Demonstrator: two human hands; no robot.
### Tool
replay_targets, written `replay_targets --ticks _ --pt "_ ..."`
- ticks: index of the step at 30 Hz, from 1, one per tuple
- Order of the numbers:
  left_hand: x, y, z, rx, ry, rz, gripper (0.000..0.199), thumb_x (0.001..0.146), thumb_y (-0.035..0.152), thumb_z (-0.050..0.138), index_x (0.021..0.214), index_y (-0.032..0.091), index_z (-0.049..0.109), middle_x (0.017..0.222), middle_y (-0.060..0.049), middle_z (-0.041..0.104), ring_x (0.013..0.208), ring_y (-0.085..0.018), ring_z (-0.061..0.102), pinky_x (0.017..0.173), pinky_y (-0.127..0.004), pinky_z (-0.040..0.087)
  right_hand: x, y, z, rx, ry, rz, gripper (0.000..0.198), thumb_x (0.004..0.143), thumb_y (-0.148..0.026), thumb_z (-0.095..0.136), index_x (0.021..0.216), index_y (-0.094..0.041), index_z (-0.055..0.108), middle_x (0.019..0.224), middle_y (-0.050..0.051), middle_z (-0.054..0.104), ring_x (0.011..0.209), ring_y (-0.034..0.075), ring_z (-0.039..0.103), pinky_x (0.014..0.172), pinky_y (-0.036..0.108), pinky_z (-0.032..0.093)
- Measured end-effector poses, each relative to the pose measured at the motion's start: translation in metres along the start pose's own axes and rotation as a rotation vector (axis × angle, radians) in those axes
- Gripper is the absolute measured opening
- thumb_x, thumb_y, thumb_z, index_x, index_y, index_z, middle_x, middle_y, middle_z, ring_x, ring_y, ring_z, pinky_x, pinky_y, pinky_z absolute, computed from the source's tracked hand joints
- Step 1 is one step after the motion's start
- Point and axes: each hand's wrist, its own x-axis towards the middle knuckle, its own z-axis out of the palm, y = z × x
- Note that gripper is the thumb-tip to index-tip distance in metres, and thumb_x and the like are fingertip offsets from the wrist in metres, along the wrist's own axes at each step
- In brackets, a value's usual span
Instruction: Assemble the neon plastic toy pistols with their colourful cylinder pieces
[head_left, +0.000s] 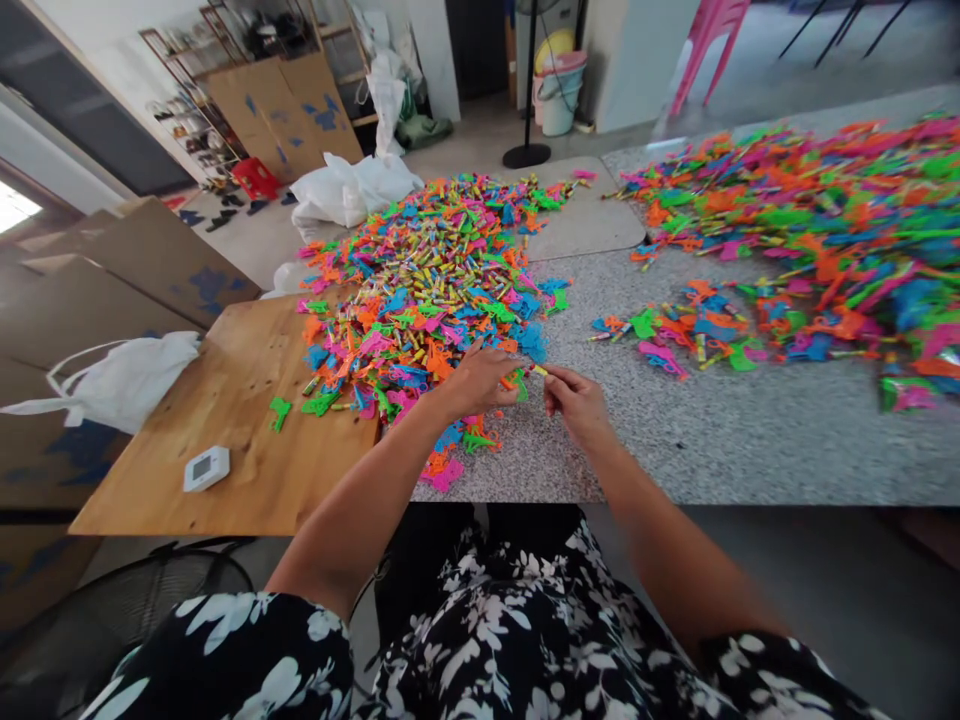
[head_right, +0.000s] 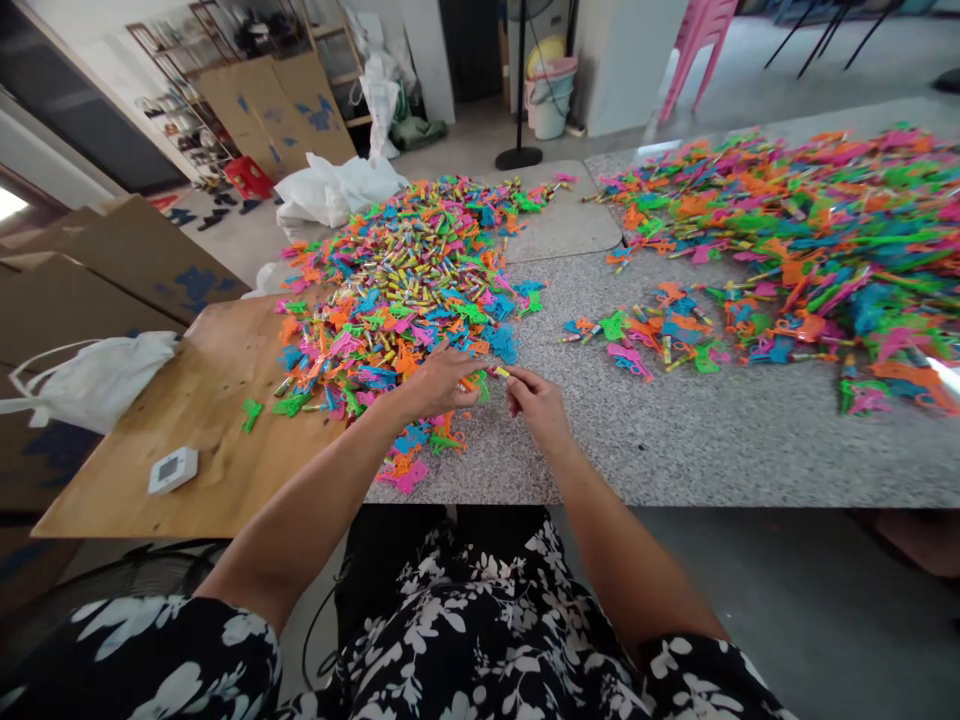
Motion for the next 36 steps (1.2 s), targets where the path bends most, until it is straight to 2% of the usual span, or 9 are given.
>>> replay_targets --ticks 11,16,18,20,22,24,27,32,36 --pt "-0.004 -0.006 0.011 0.056 -0.043 0.050 0.046 0.093 0.030 0.067 0.139 0.025 0.068 0.122 -0.010 0.075 0.123 -0.028 0.065 0.121 -0.054 0.033 -0.003 -0.010 -0.015 -0.357 -0.171 -0.121 0.039 0.084 -0.045 0.074 0.113 -0.021 0.083 0.069 0.000 0.067 0.052 0.012 0.051 0.052 0.028 0.043" --pt "0.000 -0.005 0.022 -0.028 -0.042 0.051 0.050 0.094 0.034 0.068 0.143 0.025 0.065 0.128 -0.011 0.073 0.125 -0.028 0.065 0.114 -0.045 0.043 0.006 -0.017 -0.030 -0.292 -0.334 0.109 0.042 0.080 -0.045 0.077 0.111 -0.017 0.083 0.056 -0.004 0.058 0.047 0.011 0.048 0.045 0.026 0.042" --pt "0.001 -0.011 0.021 -0.077 -0.028 0.002 0.061 0.093 0.042 0.071 0.150 0.025 0.058 0.140 -0.012 0.069 0.133 -0.029 0.061 0.115 -0.043 0.043 0.017 -0.016 -0.040 -0.245 -0.236 0.153 0.038 0.075 -0.042 0.081 0.102 -0.016 0.082 0.053 -0.005 0.056 0.045 0.011 0.048 0.043 0.025 0.041" --pt "-0.002 -0.023 0.018 -0.084 0.003 -0.109 0.070 0.092 0.047 0.073 0.155 0.024 0.051 0.149 -0.014 0.063 0.138 -0.030 0.058 0.115 -0.043 0.043 0.032 -0.014 -0.053 -0.148 0.033 0.109 0.035 0.071 -0.041 0.083 0.097 -0.017 0.080 0.057 -0.004 0.060 0.046 0.011 0.050 0.042 0.023 0.041" --pt "-0.010 -0.036 0.013 -0.047 0.010 -0.223 0.065 0.095 0.043 0.069 0.153 0.021 0.053 0.146 -0.016 0.064 0.134 -0.031 0.060 0.112 -0.043 0.046 0.046 -0.010 -0.064 0.018 0.333 0.032 0.035 0.073 -0.044 0.080 0.098 -0.020 0.076 0.071 -0.002 0.069 0.049 0.010 0.054 0.044 0.022 0.043" --pt "-0.020 -0.042 0.010 0.008 -0.020 -0.285 0.051 0.096 0.038 0.066 0.143 0.019 0.062 0.134 -0.016 0.070 0.125 -0.031 0.065 0.109 -0.043 0.049 0.056 -0.004 -0.066 0.097 0.480 0.010 0.034 0.080 -0.049 0.074 0.102 -0.023 0.074 0.086 0.001 0.075 0.052 0.010 0.057 0.046 0.022 0.045" --pt "-0.027 -0.030 0.016 0.091 -0.017 -0.337 0.038 0.095 0.040 0.068 0.126 0.019 0.071 0.123 -0.015 0.073 0.123 -0.033 0.064 0.108 -0.046 0.048 0.064 0.007 -0.047 -0.228 0.301 0.047 0.028 0.086 -0.045 0.071 0.102 -0.022 0.075 0.096 0.006 0.078 0.064 0.015 0.066 0.058 0.028 0.052" --pt "-0.009 0.025 0.051 0.084 0.046 -0.418 0.045 0.094 0.057 0.068 0.110 0.016 0.074 0.118 -0.019 0.071 0.124 -0.040 0.061 0.110 -0.056 0.044 0.073 0.016 0.005 -1.054 -0.087 -0.128 0.026 0.091 -0.038 0.075 0.108 -0.020 0.080 0.118 0.015 0.076 0.106 0.029 0.070 0.095 0.037 0.052" --pt "0.008 0.050 0.080 -0.016 0.029 -0.424 0.050 0.087 0.054 0.077 0.116 0.013 0.070 0.121 -0.022 0.068 0.123 -0.041 0.060 0.107 -0.054 0.047 0.085 0.012 0.017 -1.209 -0.209 -0.121 0.017 0.092 -0.030 0.072 0.102 -0.019 0.081 0.116 0.016 0.075 0.105 0.029 0.070 0.093 0.036 0.050"
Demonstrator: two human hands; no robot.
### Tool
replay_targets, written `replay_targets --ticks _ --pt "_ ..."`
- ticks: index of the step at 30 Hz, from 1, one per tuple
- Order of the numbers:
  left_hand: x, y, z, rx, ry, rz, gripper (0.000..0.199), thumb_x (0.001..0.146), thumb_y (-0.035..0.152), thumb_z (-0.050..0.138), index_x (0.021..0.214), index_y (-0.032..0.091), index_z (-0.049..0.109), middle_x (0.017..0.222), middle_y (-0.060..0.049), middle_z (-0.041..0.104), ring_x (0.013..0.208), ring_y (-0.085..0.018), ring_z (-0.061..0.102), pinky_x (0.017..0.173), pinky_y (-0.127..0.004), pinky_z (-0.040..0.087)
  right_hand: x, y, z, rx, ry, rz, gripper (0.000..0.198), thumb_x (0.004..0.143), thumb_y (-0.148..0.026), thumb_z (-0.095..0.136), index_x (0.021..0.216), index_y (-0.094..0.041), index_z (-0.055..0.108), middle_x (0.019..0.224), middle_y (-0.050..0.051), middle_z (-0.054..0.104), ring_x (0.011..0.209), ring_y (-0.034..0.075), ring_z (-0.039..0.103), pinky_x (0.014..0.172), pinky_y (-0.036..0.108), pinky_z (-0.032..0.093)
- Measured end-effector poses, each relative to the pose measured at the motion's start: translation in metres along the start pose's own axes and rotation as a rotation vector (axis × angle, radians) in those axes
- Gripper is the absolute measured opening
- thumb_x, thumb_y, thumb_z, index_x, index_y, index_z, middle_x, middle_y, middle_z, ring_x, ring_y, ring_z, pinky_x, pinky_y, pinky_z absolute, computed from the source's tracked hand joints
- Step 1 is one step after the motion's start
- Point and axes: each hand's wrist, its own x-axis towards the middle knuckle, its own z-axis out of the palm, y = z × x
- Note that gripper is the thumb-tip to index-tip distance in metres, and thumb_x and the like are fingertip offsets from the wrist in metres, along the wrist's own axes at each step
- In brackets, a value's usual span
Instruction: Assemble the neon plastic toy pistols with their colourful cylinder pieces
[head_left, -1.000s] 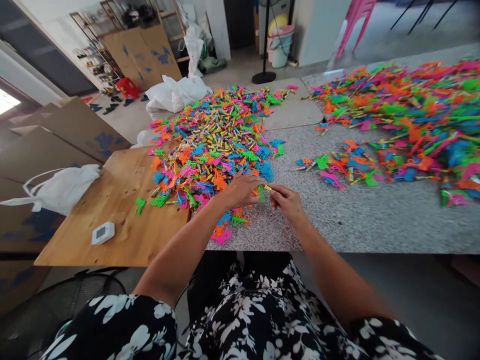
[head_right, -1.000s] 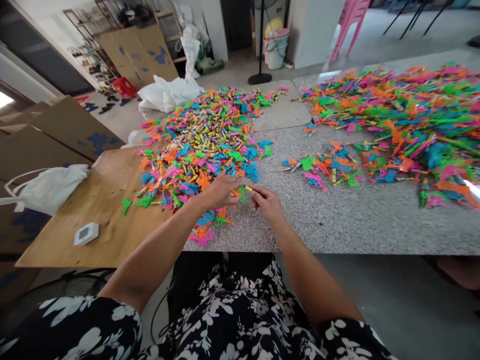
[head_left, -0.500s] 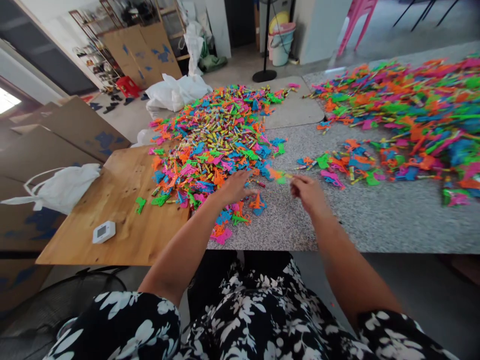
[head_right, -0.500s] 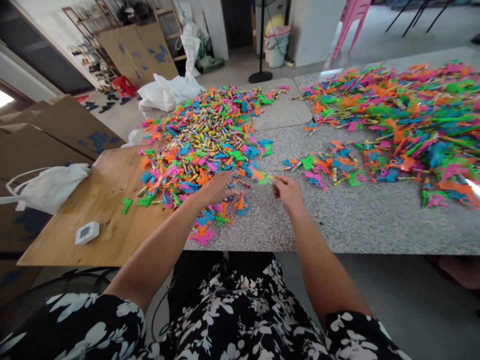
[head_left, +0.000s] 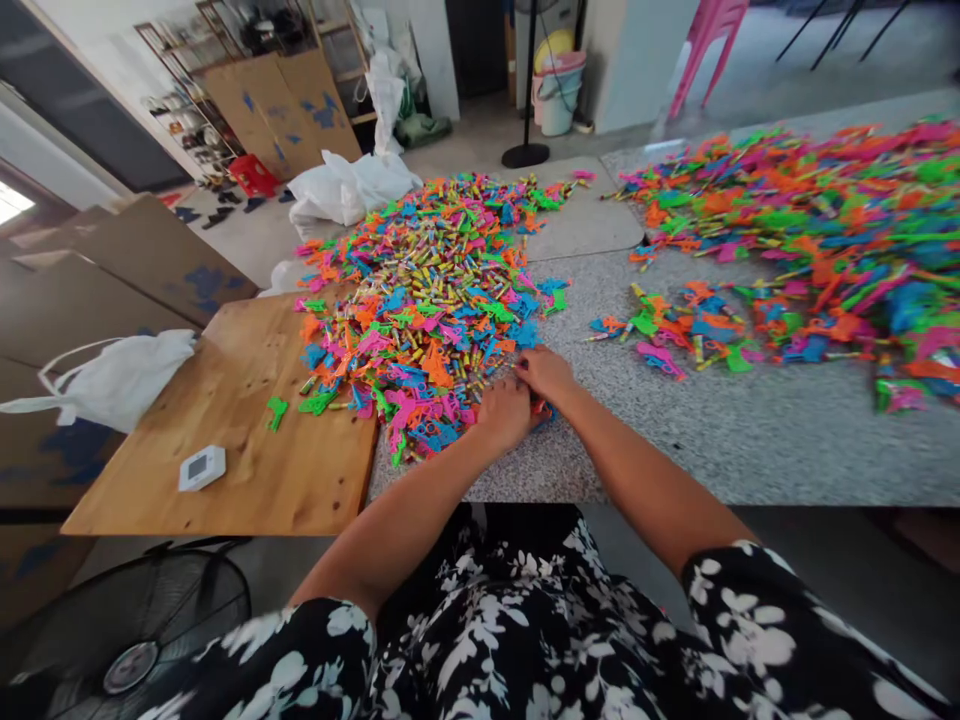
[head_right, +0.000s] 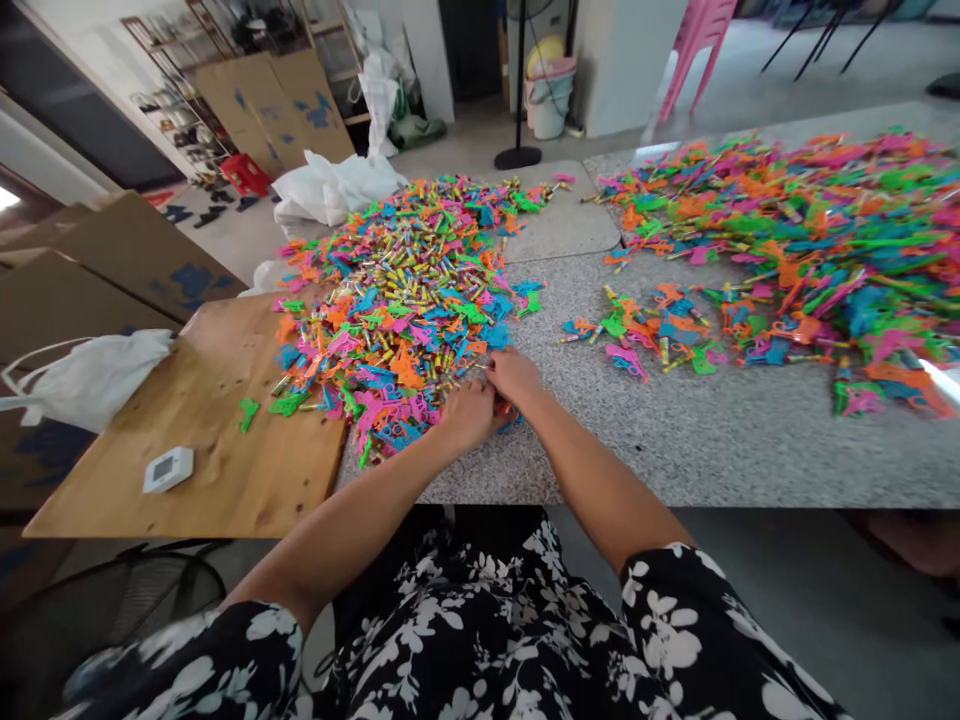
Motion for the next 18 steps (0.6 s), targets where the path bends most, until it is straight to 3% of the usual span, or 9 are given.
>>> replay_targets --ticks 2,6,9,11,14,18 --pt "0.002 0.001 0.007 -0.075 -0.004 -0.016 0.041 0.089 0.045 0.077 0.114 0.015 0.068 0.121 -0.019 0.068 0.118 -0.037 0.063 0.101 -0.048 0.051 0.000 0.006 -0.006 0.100 0.029 0.039 0.013 0.091 -0.030 0.071 0.090 -0.020 0.079 0.103 0.012 0.077 0.098 0.027 0.070 0.089 0.036 0.051" --pt "0.005 -0.012 0.005 -0.282 -0.056 -0.103 0.025 0.084 0.034 0.079 0.099 0.020 0.065 0.102 -0.011 0.069 0.097 -0.028 0.067 0.089 -0.041 0.052 -0.026 0.027 -0.021 0.480 0.230 0.124 0.025 0.086 -0.046 0.073 0.079 -0.021 0.073 0.076 0.004 0.072 0.076 0.021 0.063 0.073 0.032 0.050" --pt "0.007 -0.021 -0.004 -0.560 -0.007 -0.231 0.018 0.086 0.031 0.074 0.093 0.020 0.063 0.087 -0.004 0.066 0.083 -0.021 0.063 0.080 -0.035 0.050 -0.060 0.032 -0.025 0.803 0.204 0.194 0.034 0.079 -0.055 0.077 0.079 -0.023 0.070 0.062 -0.002 0.059 0.059 0.016 0.053 0.056 0.028 0.044" --pt "0.007 -0.024 -0.010 -0.847 0.042 -0.288 0.024 0.086 0.033 0.075 0.101 0.019 0.063 0.087 -0.002 0.067 0.078 -0.016 0.061 0.073 -0.029 0.048 -0.079 0.026 -0.023 1.020 0.156 0.241 0.037 0.075 -0.058 0.081 0.079 -0.024 0.067 0.060 -0.005 0.053 0.052 0.013 0.046 0.049 0.026 0.040" --pt "0.004 -0.023 -0.017 -1.228 0.022 -0.318 0.042 0.078 0.037 0.081 0.113 0.020 0.065 0.091 0.000 0.069 0.072 -0.012 0.060 0.064 -0.024 0.044 -0.095 0.012 -0.017 1.274 0.194 0.270 0.040 0.072 -0.057 0.085 0.077 -0.024 0.062 0.059 -0.007 0.047 0.049 0.010 0.039 0.045 0.025 0.039" --pt "0.000 -0.016 -0.025 -1.404 0.010 -0.357 0.039 0.070 0.043 0.087 0.094 0.019 0.068 0.080 0.002 0.065 0.065 -0.010 0.056 0.060 -0.023 0.042 -0.097 -0.005 -0.015 1.457 0.269 0.275 0.039 0.071 -0.052 0.084 0.080 -0.025 0.059 0.064 -0.005 0.056 0.049 0.009 0.045 0.043 0.024 0.042"
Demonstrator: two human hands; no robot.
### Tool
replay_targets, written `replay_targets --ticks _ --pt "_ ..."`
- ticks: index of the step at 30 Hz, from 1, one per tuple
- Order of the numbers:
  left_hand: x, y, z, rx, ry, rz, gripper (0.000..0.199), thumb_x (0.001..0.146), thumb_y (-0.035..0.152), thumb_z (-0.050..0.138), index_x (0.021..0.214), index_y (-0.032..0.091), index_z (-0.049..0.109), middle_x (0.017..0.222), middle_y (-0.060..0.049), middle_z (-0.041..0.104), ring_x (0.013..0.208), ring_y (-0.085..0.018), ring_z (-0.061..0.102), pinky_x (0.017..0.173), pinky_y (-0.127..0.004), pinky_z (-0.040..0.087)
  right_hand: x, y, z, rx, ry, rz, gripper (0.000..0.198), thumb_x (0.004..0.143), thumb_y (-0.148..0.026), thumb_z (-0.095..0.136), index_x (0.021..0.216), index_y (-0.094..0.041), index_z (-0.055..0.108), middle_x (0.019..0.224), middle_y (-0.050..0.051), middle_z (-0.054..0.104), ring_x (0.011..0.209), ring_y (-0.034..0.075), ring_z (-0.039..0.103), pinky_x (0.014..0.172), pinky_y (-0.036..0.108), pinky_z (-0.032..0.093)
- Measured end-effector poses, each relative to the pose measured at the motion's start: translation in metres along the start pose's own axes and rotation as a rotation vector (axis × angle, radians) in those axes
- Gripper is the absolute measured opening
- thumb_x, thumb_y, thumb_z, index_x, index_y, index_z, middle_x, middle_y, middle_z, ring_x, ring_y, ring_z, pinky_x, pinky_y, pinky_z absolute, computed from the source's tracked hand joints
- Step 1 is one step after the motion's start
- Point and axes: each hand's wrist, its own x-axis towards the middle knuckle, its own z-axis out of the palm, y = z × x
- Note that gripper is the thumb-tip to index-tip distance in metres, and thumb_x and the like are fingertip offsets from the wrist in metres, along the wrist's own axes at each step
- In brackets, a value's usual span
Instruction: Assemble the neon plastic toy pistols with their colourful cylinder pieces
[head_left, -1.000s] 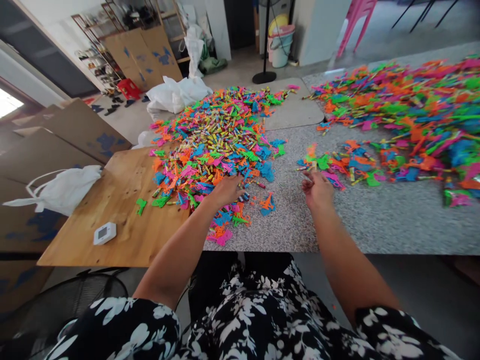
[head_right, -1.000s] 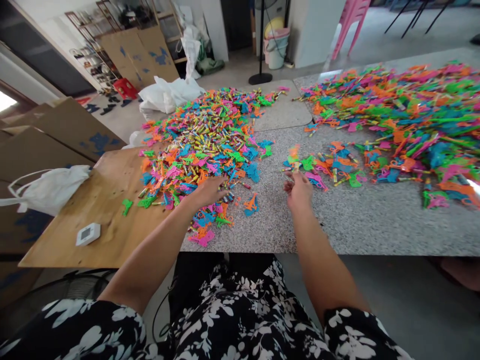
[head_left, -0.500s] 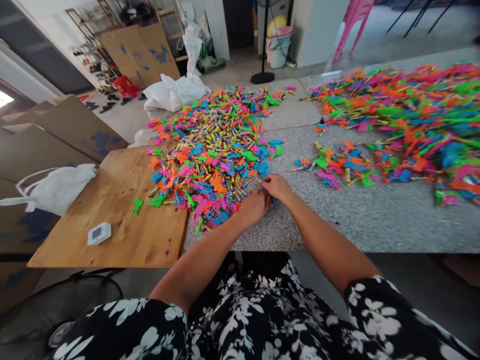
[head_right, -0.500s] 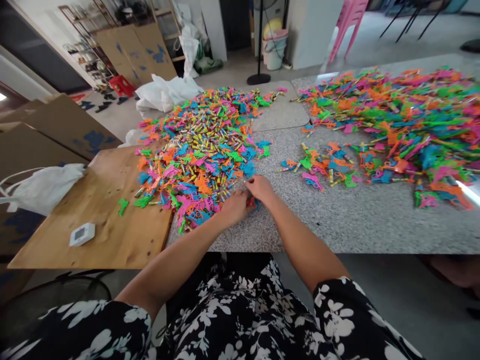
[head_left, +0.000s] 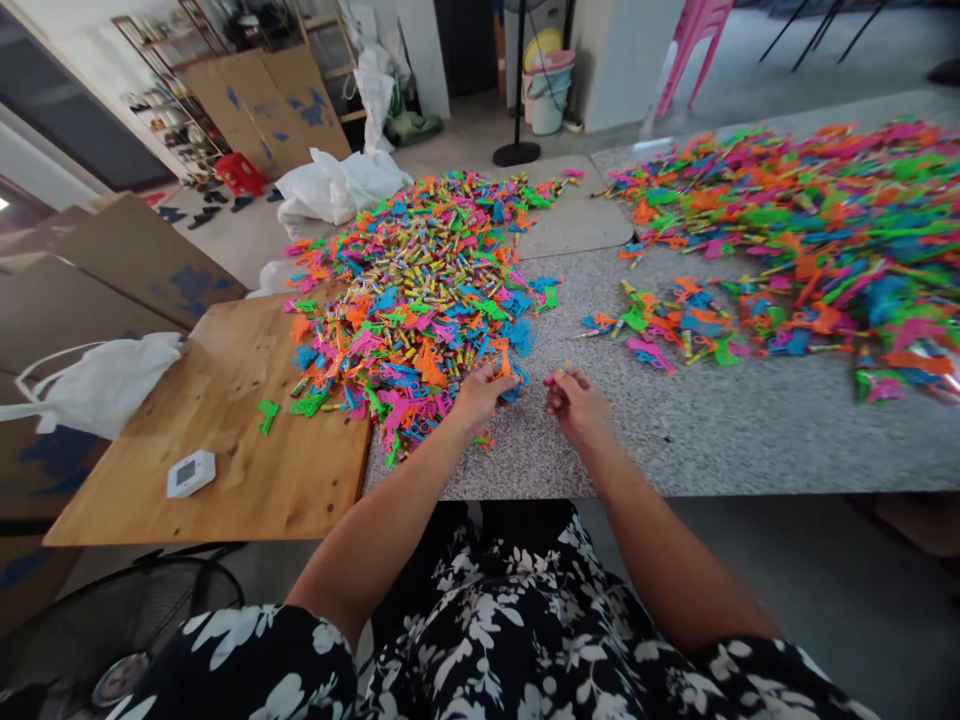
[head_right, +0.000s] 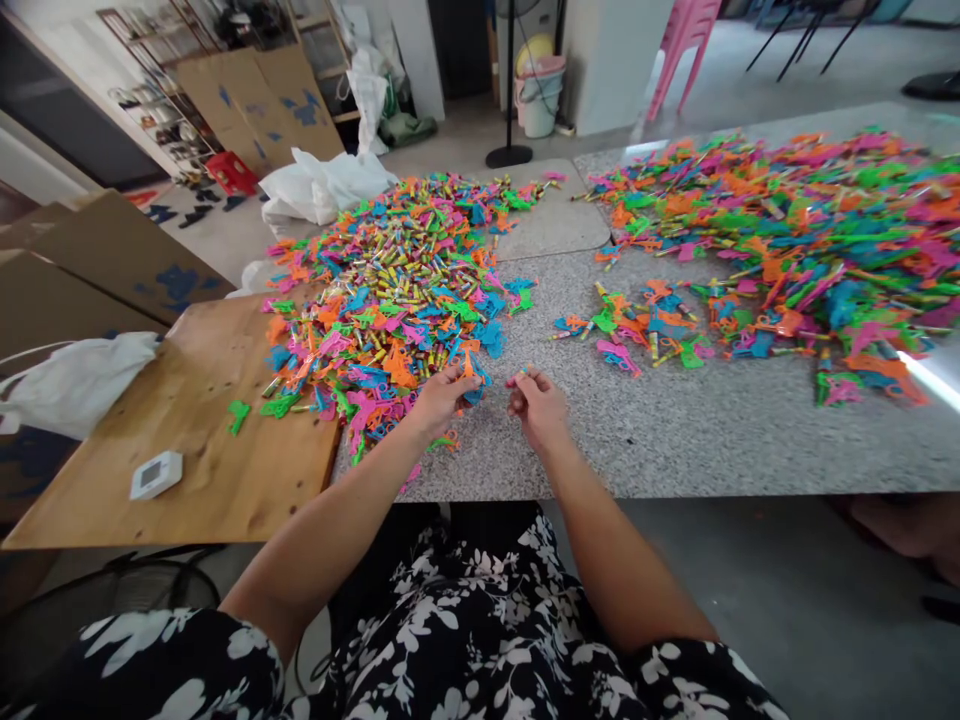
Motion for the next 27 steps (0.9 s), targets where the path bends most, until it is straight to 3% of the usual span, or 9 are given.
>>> replay_targets --ticks 4,12,20,24,27 --pt "-0.002 0.004 0.003 -0.026 0.028 0.025 0.035 0.070 0.041 0.087 0.086 0.019 0.065 0.073 0.004 0.060 0.064 -0.010 0.055 0.060 -0.023 0.042 -0.002 0.000 0.009 0.014 -0.049 0.002 0.037 0.069 -0.044 0.084 0.088 -0.025 0.060 0.075 -0.002 0.069 0.056 0.012 0.058 0.048 0.024 0.046" --pt "-0.004 0.007 0.008 -0.104 0.053 0.033 0.033 0.075 0.039 0.086 0.091 0.019 0.065 0.084 0.001 0.069 0.076 -0.012 0.064 0.073 -0.026 0.050 -0.009 0.005 0.010 -0.060 -0.116 -0.041 0.033 0.075 -0.046 0.078 0.092 -0.025 0.058 0.076 -0.002 0.071 0.056 0.012 0.058 0.053 0.026 0.048" --pt "-0.010 -0.002 0.014 -0.130 0.169 0.086 0.025 0.080 0.035 0.081 0.093 0.019 0.068 0.082 0.001 0.070 0.072 -0.011 0.062 0.067 -0.024 0.047 -0.017 -0.001 0.015 -0.144 -0.179 -0.043 0.041 0.077 -0.052 0.082 0.102 -0.024 0.066 0.070 -0.003 0.070 0.047 0.012 0.057 0.046 0.026 0.046" --pt "-0.012 -0.008 0.017 -0.050 0.185 0.058 0.028 0.084 0.041 0.079 0.098 0.020 0.068 0.091 -0.002 0.074 0.081 -0.015 0.069 0.066 -0.024 0.047 -0.020 0.001 0.012 -0.192 -0.213 0.009 0.041 0.077 -0.053 0.082 0.100 -0.023 0.068 0.068 -0.004 0.069 0.045 0.011 0.056 0.043 0.025 0.045" --pt "-0.008 0.000 -0.004 0.162 0.084 0.012 0.028 0.092 0.043 0.071 0.107 0.019 0.069 0.097 -0.007 0.076 0.086 -0.019 0.073 0.069 -0.027 0.051 -0.005 -0.008 -0.010 -0.234 -0.152 0.037 0.039 0.074 -0.049 0.085 0.096 -0.021 0.069 0.068 -0.002 0.069 0.046 0.012 0.056 0.043 0.025 0.046"
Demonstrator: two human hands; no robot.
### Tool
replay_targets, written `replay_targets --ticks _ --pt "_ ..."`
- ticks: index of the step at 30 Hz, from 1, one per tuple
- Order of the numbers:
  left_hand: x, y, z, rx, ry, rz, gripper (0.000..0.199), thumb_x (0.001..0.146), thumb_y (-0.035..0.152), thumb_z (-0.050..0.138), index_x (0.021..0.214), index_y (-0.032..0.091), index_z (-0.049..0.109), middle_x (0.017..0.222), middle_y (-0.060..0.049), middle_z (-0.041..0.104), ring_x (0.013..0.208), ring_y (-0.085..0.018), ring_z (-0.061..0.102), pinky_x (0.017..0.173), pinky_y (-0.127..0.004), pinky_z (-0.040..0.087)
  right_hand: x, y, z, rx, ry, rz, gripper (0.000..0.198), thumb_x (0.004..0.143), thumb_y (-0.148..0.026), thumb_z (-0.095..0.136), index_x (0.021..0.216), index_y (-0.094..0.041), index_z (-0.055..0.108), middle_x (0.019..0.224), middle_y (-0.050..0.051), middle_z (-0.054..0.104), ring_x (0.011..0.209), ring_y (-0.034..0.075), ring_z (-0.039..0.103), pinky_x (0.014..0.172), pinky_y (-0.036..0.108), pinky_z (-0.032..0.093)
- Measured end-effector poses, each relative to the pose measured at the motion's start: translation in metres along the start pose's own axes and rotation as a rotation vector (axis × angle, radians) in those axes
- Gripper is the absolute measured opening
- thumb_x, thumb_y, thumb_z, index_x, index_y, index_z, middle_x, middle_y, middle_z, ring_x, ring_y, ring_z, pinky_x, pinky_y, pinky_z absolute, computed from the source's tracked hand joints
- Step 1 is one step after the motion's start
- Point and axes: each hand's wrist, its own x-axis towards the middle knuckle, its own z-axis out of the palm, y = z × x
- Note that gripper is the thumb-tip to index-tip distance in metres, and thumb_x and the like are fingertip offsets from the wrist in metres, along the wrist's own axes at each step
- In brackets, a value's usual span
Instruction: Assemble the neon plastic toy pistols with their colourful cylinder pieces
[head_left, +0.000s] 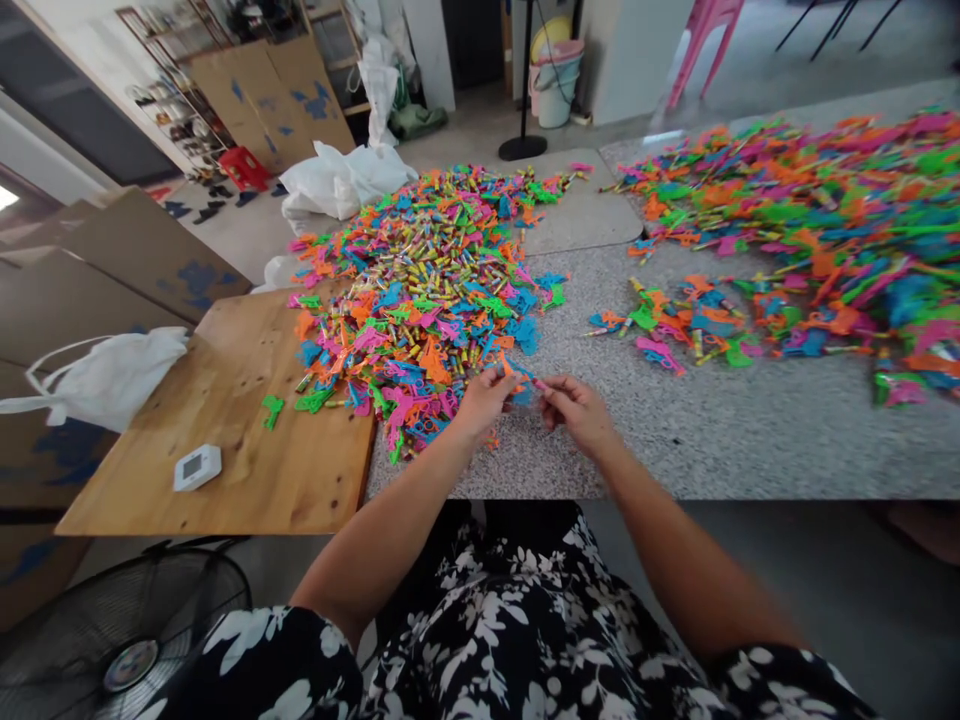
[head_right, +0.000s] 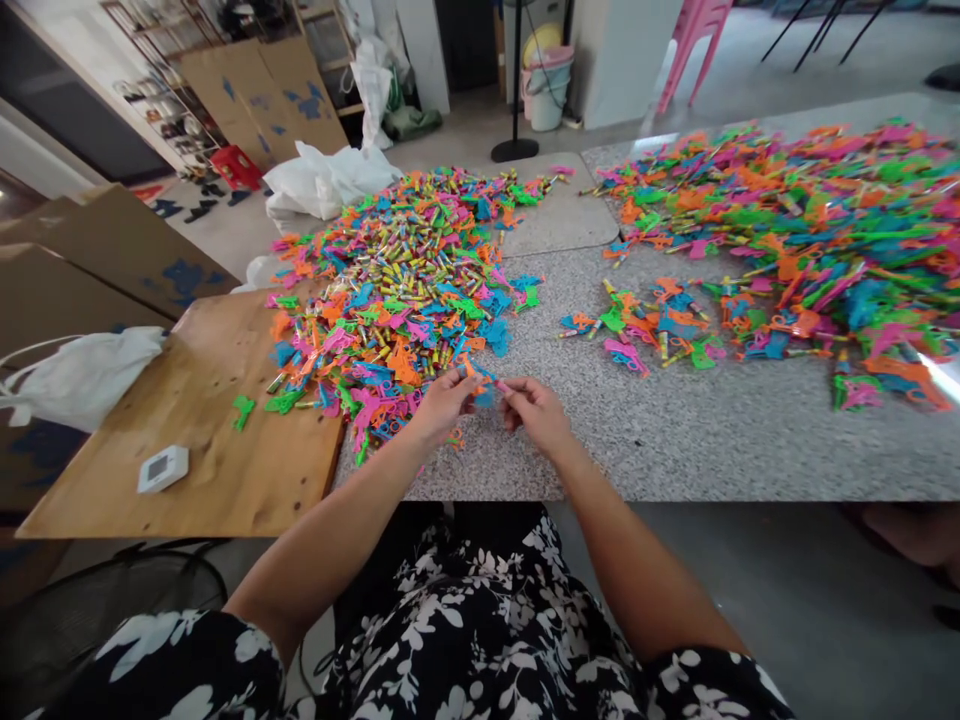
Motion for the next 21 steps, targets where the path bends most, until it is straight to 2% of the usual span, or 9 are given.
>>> replay_targets --ticks 2,4,6,7,9,12,14,17,21 --pt "0.005 0.008 -0.027 0.287 -0.012 0.067 0.028 0.096 0.039 0.066 0.116 0.019 0.070 0.103 -0.010 0.077 0.092 -0.022 0.074 0.078 -0.032 0.055 0.017 -0.005 -0.024 0.077 0.227 -0.051 0.037 0.072 -0.047 0.085 0.093 -0.022 0.067 0.071 -0.003 0.069 0.047 0.010 0.055 0.043 0.023 0.045" --pt "0.007 0.017 -0.054 0.714 0.077 0.196 0.027 0.096 0.032 0.066 0.119 0.020 0.070 0.109 -0.012 0.077 0.106 -0.027 0.073 0.093 -0.038 0.055 0.036 -0.009 -0.041 0.215 0.461 -0.153 0.035 0.079 -0.050 0.077 0.100 -0.025 0.064 0.082 -0.002 0.073 0.050 0.009 0.056 0.045 0.022 0.047" --pt "0.004 0.024 -0.071 1.146 0.080 0.196 0.031 0.094 0.035 0.070 0.119 0.018 0.071 0.112 -0.015 0.076 0.113 -0.033 0.071 0.098 -0.044 0.054 0.051 -0.007 -0.041 0.157 0.523 -0.178 0.032 0.086 -0.049 0.069 0.106 -0.026 0.064 0.091 -0.001 0.075 0.052 0.010 0.059 0.047 0.023 0.048" --pt "0.001 0.026 -0.074 1.303 0.050 0.175 0.034 0.093 0.039 0.070 0.120 0.018 0.071 0.115 -0.017 0.075 0.115 -0.036 0.070 0.099 -0.046 0.054 0.055 -0.003 -0.033 0.033 0.469 -0.165 0.029 0.088 -0.047 0.067 0.107 -0.025 0.065 0.094 0.001 0.076 0.054 0.011 0.060 0.049 0.024 0.049" --pt "-0.010 0.029 -0.070 1.488 -0.006 0.153 0.041 0.097 0.045 0.066 0.126 0.017 0.069 0.123 -0.019 0.072 0.119 -0.038 0.067 0.098 -0.048 0.056 0.058 0.006 -0.005 -0.340 0.250 -0.142 0.022 0.090 -0.039 0.065 0.104 -0.022 0.070 0.096 0.004 0.078 0.063 0.015 0.066 0.060 0.028 0.055" --pt "-0.026 0.032 -0.052 1.590 -0.015 0.197 0.050 0.101 0.052 0.058 0.136 0.017 0.065 0.136 -0.021 0.065 0.128 -0.039 0.061 0.096 -0.047 0.057 0.057 0.019 0.047 -0.850 -0.039 -0.245 0.020 0.096 -0.030 0.059 0.101 -0.020 0.075 0.108 0.009 0.079 0.097 0.022 0.073 0.091 0.034 0.056" --pt "-0.032 0.034 -0.044 1.647 -0.072 0.181 0.057 0.096 0.056 0.065 0.135 0.015 0.067 0.139 -0.023 0.062 0.129 -0.041 0.059 0.096 -0.046 0.057 0.060 0.021 0.077 -1.071 -0.124 -0.261 0.025 0.099 -0.033 0.059 0.109 -0.018 0.076 0.119 0.013 0.077 0.111 0.026 0.071 0.098 0.035 0.053" --pt "-0.029 0.036 -0.046 1.699 -0.243 0.125 0.062 0.084 0.053 0.081 0.130 0.012 0.070 0.135 -0.025 0.065 0.125 -0.042 0.062 0.098 -0.046 0.056 0.070 0.016 0.101 -1.275 -0.166 -0.187 0.041 0.098 -0.042 0.064 0.127 -0.015 0.072 0.134 0.019 0.071 0.117 0.030 0.070 0.095 0.035 0.053" --pt "-0.012 0.033 -0.061 1.625 -0.388 0.181 0.045 0.079 0.036 0.086 0.119 0.018 0.076 0.124 -0.018 0.073 0.117 -0.037 0.069 0.095 -0.039 0.054 0.083 0.008 0.100 -1.320 -0.237 -0.103 0.039 0.101 -0.042 0.060 0.127 -0.016 0.074 0.127 0.017 0.075 0.114 0.029 0.071 0.090 0.032 0.051"
